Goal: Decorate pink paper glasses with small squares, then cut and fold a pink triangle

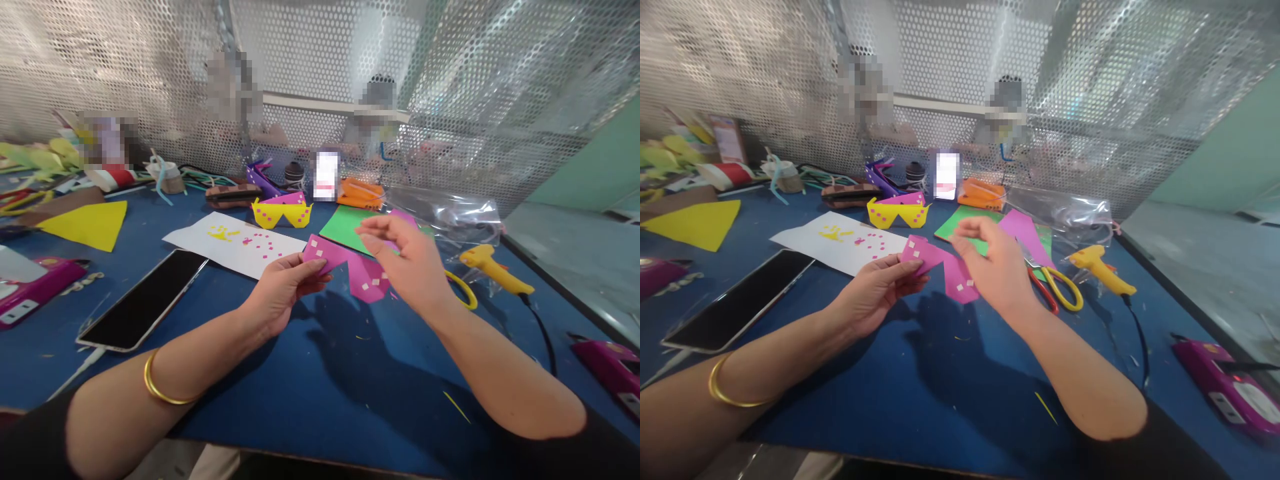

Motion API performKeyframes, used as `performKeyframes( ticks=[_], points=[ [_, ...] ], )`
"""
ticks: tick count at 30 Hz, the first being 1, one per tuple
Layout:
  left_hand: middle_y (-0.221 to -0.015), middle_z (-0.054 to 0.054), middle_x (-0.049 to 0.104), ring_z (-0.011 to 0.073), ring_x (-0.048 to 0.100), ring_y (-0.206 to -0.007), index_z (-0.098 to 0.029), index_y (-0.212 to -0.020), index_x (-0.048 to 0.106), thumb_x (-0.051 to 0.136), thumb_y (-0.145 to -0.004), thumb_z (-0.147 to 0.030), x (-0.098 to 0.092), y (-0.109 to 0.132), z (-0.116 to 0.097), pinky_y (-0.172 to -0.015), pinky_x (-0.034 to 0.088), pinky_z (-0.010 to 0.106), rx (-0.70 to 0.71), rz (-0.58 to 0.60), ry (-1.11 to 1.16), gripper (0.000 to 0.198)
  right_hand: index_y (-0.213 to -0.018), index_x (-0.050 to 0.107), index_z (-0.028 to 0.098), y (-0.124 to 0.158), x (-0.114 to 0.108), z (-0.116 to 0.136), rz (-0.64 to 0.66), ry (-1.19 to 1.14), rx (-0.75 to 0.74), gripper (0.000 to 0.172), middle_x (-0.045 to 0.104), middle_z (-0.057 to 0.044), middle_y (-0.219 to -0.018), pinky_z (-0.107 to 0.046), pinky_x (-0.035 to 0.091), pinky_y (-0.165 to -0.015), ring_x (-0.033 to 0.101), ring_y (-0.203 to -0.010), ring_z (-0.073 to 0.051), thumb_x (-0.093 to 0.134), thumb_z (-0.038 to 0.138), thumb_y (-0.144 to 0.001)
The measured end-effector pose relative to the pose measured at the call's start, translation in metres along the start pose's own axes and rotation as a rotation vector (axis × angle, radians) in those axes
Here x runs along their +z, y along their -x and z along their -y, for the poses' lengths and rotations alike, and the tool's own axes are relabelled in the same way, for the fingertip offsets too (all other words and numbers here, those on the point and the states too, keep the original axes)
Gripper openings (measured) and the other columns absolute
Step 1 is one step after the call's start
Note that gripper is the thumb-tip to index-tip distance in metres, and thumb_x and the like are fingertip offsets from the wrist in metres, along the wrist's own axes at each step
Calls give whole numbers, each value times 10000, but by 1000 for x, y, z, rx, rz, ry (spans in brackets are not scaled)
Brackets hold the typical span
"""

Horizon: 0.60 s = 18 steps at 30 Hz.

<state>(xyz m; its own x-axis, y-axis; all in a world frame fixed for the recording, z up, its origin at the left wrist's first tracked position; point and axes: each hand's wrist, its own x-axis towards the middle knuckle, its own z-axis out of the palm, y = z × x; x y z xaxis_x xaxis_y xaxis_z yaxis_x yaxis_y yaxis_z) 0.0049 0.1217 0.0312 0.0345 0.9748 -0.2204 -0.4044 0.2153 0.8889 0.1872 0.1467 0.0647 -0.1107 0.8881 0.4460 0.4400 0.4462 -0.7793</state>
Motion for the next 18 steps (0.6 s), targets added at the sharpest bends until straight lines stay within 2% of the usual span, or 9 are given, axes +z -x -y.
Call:
performKeyframes(
  ticks=[3,6,9,12,15,18],
  points=[
    [-772,25,739,121,691,-685,-145,-771,728,758,-738,-165,-1,-4,-5,-626,545,204,10,-59,126,49,-994,634,208,-5,-2,-8,-240,-68,-8,220,696,-62,-968,-383,485,-871,639,-933,-196,623,372,-846],
    [-792,32,740,125,701,-693,-131,-803,724,721,-764,-111,-2,-7,-9,-593,559,193,25,-124,221,44,-881,650,204,-9,2,-19,-310,-274,109,218,680,-32,-836,-366,491,-835,635,-837,-184,679,398,-784],
    [-768,39,733,129,703,-677,-119,-777,706,690,-776,-67,-3,-8,-12,-552,560,186,43,-174,289,55,-749,673,193,-8,11,-22,-223,-517,308,254,684,-22,-734,-360,503,-805,639,-736,-179,720,440,-711],
    [-777,44,736,128,702,-670,-115,-792,701,687,-782,-69,-4,-9,-13,-542,562,185,66,-191,324,49,-761,717,190,-1,19,-15,-59,-692,470,285,723,-36,-757,-357,514,-794,664,-720,-190,721,464,-685],
    [-780,41,740,128,704,-671,-114,-809,708,707,-768,-76,-5,-9,-11,-551,565,186,64,-179,336,56,-781,743,195,7,26,-6,37,-718,491,244,748,-37,-824,-349,514,-821,680,-767,-193,769,400,-652],
    [-784,38,747,139,712,-685,-111,-815,720,725,-744,-77,-4,-9,-9,-567,572,192,46,-140,332,79,-783,754,198,11,29,-5,19,-662,468,220,748,-29,-791,-355,508,-831,674,-748,-181,797,344,-625]
  ],
)
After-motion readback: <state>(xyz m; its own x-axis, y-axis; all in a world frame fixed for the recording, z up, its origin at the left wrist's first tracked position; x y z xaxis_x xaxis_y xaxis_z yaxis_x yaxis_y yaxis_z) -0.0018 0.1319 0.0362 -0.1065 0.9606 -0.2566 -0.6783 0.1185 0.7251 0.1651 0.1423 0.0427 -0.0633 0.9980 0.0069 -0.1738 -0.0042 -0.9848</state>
